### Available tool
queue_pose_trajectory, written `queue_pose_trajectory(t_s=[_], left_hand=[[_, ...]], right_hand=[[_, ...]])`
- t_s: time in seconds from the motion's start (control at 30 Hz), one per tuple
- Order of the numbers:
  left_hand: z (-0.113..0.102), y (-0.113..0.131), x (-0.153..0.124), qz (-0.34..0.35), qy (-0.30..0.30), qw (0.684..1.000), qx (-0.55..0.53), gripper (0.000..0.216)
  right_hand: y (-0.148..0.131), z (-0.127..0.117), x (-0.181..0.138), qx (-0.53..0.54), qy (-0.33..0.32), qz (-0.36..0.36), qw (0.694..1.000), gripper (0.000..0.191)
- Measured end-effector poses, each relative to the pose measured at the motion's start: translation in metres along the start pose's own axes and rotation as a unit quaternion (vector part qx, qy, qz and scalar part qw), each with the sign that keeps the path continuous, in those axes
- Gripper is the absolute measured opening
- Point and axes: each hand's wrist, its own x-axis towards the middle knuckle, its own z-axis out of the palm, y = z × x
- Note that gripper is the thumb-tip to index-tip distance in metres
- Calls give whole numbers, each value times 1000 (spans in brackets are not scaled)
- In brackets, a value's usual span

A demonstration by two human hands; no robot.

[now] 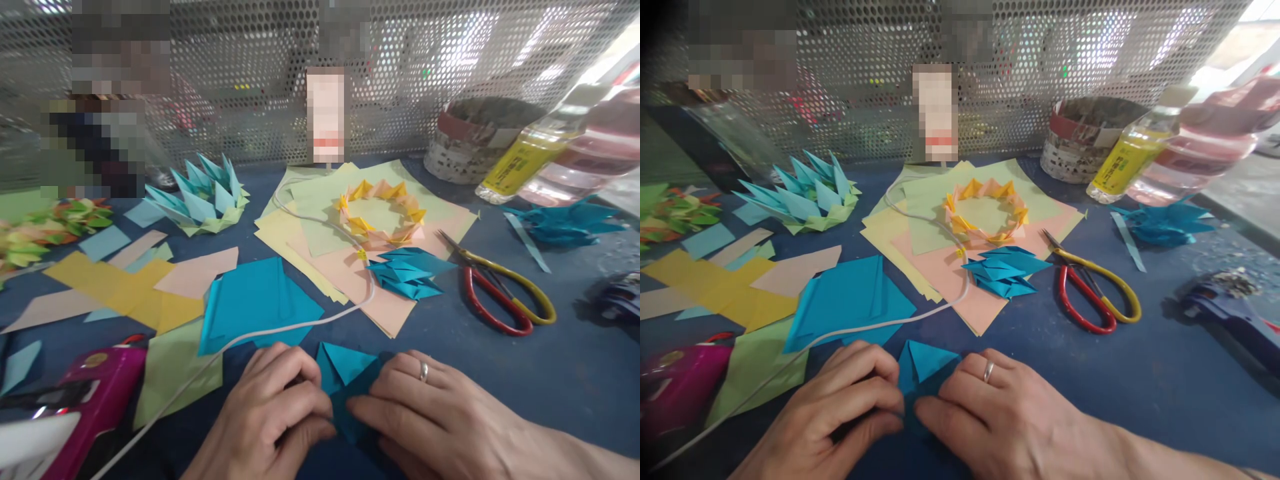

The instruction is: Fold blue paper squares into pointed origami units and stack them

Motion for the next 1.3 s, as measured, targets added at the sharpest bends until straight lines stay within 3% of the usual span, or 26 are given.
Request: queue_pose_trajectory(t_s=[0.27,0.33,0.47,0.7,0.93,1.17,1.3], left_hand=[[1,0,0,18,11,999,-25,15],[4,2,-1,23,16,999,-32,14],[3,3,-1,26,8,999,-31,16],[-20,-1,-1,81,-50,994,53,20],[-22,-2,0,86,-30,992,86,13],[-15,-1,-5,44,-29,996,78,15],[-14,3,1,73,17,989,128,16]], right_hand=[[-7,21,4,82,41,116,989,16],[-6,25,6,89,45,115,988,9],[-6,29,7,101,56,105,988,22],[-10,29,11,108,73,140,982,18],[-11,37,11,89,111,158,977,15],[-12,41,8,66,126,155,978,16],[-11,44,9,52,139,144,978,16]])
